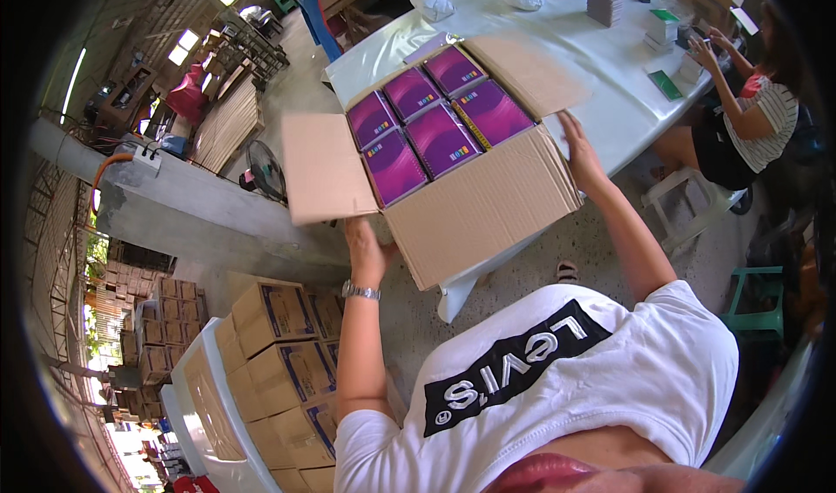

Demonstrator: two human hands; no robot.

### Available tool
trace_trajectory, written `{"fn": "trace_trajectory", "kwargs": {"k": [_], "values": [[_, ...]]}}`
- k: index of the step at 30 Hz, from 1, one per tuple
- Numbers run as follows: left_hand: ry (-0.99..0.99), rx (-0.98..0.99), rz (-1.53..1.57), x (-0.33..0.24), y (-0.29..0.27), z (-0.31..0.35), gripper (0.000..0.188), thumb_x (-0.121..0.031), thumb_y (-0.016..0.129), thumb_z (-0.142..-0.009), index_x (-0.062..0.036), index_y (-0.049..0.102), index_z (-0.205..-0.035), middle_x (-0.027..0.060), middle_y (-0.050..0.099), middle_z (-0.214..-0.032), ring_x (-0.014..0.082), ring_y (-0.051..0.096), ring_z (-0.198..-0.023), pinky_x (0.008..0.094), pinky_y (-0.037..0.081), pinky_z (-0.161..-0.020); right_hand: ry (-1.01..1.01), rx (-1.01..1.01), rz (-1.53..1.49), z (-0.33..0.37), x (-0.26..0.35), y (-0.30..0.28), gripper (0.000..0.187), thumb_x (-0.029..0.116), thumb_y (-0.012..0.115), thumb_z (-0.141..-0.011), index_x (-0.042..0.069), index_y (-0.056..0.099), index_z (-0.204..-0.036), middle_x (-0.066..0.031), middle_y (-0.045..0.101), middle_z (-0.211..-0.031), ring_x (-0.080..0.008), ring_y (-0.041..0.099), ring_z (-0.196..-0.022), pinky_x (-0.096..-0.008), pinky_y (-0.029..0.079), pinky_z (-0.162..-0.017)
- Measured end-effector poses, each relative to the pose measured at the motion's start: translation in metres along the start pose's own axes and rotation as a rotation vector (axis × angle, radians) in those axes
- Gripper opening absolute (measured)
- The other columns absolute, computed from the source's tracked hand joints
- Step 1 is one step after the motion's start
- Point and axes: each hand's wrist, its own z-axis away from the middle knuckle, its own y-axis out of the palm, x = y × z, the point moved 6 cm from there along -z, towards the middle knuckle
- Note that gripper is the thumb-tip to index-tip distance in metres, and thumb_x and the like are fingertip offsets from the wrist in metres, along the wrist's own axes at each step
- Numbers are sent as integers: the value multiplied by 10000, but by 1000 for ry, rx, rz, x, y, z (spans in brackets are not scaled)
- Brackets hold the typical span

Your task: The person writes in a notebook, picks up an empty cardboard box, and packs several small notebooks into it before sealing the box with tape and marking it with a pen.

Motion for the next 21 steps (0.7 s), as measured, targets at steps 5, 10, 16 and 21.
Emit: {"fn": "trace_trajectory", "kwargs": {"k": [5,10,16,21], "values": [[263,22,8,-21,-2,-47,690,-191,746,-786,-102,462,-1409,126,406,-1497,329,297,-1424,433,262,-1159,-500,316,277,-26,67,10,588,7,585,-841,308,560,-1345,-33,380,-1525,-321,247,-1440,-476,155,-1174],[-265,-183,740,-29,19,-50,587,-177,677,-870,15,462,-1382,201,433,-1459,321,297,-1418,423,290,-1141,-455,486,-97,-112,76,23,333,105,499,-962,90,614,-1274,-140,558,-1355,-331,413,-1339,-393,350,-1097],[-669,-652,952,-42,23,-59,736,-129,680,-893,36,271,-1482,181,519,-1334,210,542,-1142,332,439,-976,316,391,-502,-248,25,133,728,554,452,-974,-29,417,-1409,-178,477,-1419,-282,441,-1315,-366,353,-1090],[-764,-579,823,-52,13,-62,455,-79,607,-936,72,494,-1350,153,598,-1284,161,591,-1067,290,470,-932,54,713,-1412,-275,45,164,651,551,381,-987,-27,648,-1121,-131,596,-1287,-272,462,-1275,-364,356,-1074]]}}
